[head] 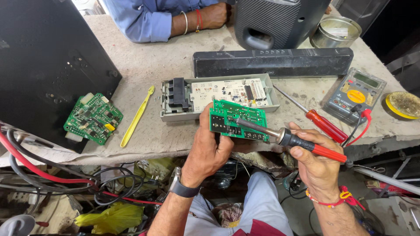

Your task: The person uses a soldering iron and a yellow plastic tool to work on a green circuit board, then removes a small black component and inspects it. The person also uses a screwdriver to adjust parts of the board.

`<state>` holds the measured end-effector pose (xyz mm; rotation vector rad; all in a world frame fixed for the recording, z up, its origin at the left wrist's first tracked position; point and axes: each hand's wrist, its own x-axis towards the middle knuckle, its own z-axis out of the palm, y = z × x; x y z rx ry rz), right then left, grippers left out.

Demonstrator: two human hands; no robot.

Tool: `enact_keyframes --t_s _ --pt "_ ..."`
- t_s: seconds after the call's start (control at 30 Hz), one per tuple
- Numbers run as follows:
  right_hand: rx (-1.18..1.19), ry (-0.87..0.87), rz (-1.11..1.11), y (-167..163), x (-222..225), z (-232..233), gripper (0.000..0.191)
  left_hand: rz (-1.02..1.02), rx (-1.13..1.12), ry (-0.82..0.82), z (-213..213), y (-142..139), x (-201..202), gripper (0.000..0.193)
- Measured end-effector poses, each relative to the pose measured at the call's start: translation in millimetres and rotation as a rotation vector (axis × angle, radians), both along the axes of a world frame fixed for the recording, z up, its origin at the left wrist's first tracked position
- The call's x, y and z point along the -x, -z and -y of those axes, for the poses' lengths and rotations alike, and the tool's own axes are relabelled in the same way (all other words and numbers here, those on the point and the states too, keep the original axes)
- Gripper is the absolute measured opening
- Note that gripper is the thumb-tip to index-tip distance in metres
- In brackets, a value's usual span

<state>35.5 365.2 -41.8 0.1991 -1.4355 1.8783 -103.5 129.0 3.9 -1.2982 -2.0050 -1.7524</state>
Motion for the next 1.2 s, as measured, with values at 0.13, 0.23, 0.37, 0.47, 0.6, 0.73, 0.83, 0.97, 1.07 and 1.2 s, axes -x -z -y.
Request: enact_keyframes --t_s 0.13,0.23,0.37,0.47,0.6,0.73,0.83,0.97,1.07,1.2 --pt "-0.053 0.01 -0.015 0.5 0.2 0.3 0.028 0.057 -0.029 0.234 15.1 -10.5 -0.1 0.085" --pt "-0.044 0.021 0.012 1.5 0.1 0.4 0.034 0.2 -0.018 0.213 15.2 -17.7 0.8 0.081" --pt "-0.075 0.033 -0.002 2.1 0.7 -0.8 0.029 0.355 0.032 0.198 12.9 -24.7 -1.8 0.077" --pt "-0.057 0.034 -0.001 1.4 0.5 -1.7 0.031 0.369 0.04 0.173 12.0 -28.0 -4.0 0.076" --pt "-0.015 0.015 0.004 -0.2 0.6 -1.5 0.032 0.353 -0.037 0.218 9.4 -29.3 -2.0 0.073" --pt "-0.007 0.026 0.007 -1.1 -0.4 -0.2 0.03 0.416 -0.074 0.262 7.1 -26.4 -1.8 0.075" --pt "-0.025 0.014 -0.013 -1.4 -2.3 0.4 0.028 0.448 -0.079 0.26 5.7 -24.1 -2.6 0.077" --pt "0.013 0.007 -0.007 -1.9 -4.0 0.2 0.03 0.436 -0.028 0.244 6.2 -25.1 -0.9 0.077" --pt "-0.005 0.015 -0.024 -1.7 -3.6 -0.1 0.026 0.439 -0.019 0.236 6.4 -26.8 -0.9 0.078" --pt "-0.016 0.009 -0.026 -0.1 -3.6 0.2 0.026 0.415 0.003 0.21 8.7 -27.1 -1.4 0.078"
